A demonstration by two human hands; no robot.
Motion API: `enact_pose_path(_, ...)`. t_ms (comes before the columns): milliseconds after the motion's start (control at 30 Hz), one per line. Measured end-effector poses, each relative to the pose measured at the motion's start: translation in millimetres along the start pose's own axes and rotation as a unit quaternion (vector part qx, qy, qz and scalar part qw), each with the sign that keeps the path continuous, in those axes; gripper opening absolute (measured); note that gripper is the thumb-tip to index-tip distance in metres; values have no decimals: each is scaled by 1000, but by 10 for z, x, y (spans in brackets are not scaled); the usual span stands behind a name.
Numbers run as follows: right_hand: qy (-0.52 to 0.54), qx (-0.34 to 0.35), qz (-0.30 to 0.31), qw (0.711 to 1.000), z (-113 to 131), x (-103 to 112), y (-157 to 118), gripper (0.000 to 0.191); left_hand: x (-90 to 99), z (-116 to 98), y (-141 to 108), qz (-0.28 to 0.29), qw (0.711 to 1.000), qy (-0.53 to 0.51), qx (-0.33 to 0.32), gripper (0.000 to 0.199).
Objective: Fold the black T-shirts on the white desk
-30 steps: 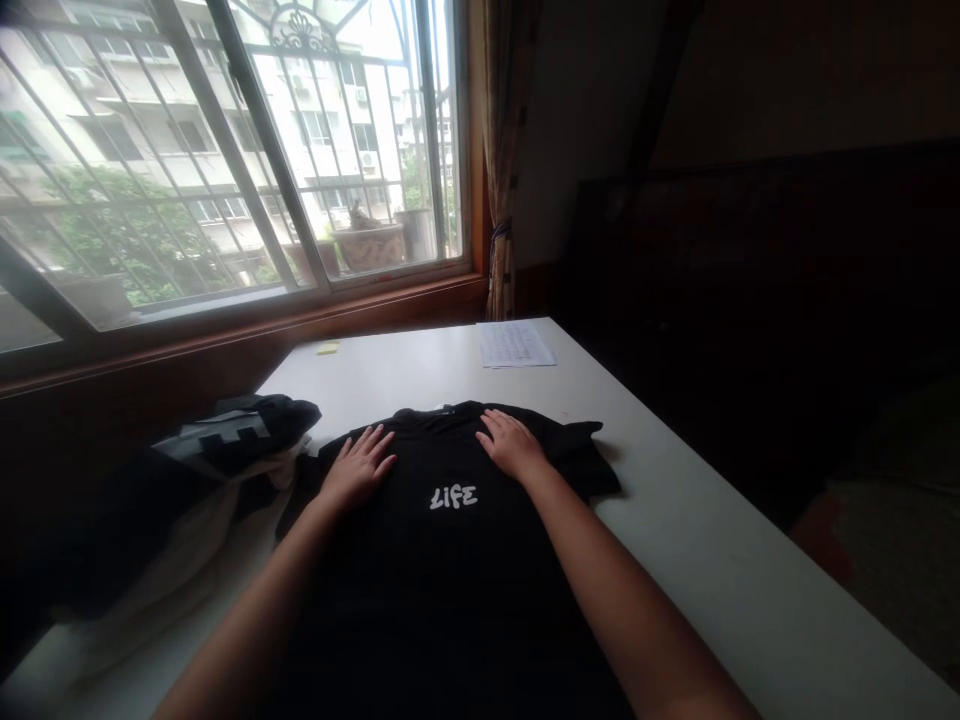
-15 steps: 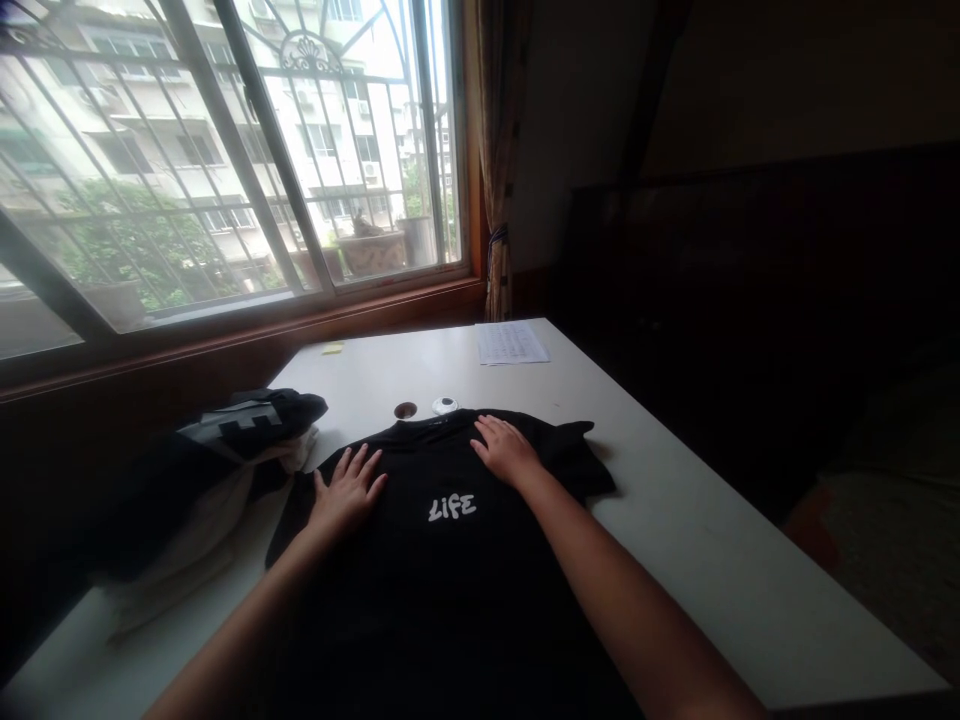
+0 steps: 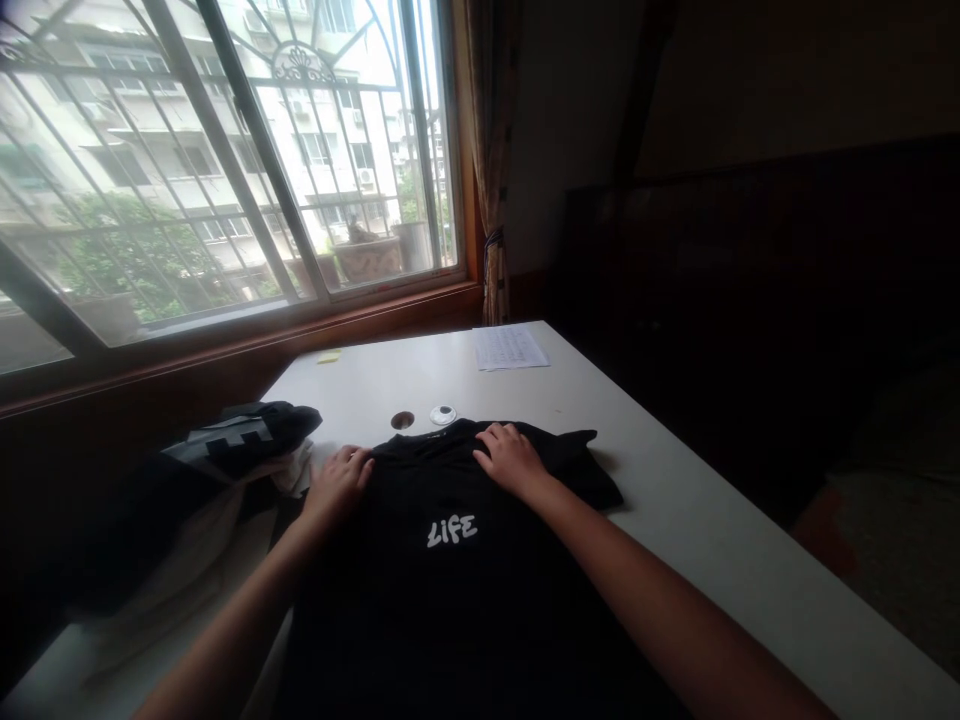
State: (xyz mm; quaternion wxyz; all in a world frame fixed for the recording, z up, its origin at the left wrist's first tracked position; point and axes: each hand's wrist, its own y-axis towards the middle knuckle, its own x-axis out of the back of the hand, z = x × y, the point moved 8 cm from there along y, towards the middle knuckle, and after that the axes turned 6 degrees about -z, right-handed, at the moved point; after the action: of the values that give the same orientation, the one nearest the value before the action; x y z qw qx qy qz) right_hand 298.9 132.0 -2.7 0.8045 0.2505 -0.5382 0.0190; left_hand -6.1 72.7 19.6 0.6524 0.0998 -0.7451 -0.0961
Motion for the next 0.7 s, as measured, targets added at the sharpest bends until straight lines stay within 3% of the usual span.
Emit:
enact_pose_path(100, 24, -30, -33, 999, -47, 28, 242, 26, -55, -146, 266, -9, 1000, -23, -14, 36)
enact_pose_path(267, 22, -73, -48, 996, -183, -157, 592, 30, -295, -279, 577, 1, 999, -46, -10, 39)
enact_pose_path(500, 17, -67, -38, 997, -212, -396, 715, 17, -513, -141, 756, 10, 995, -96, 4, 27)
enact_pose_path(700, 20, -19, -47, 999, -172, -397, 741, 13, -486, -78, 795, 4, 989, -142, -35, 15)
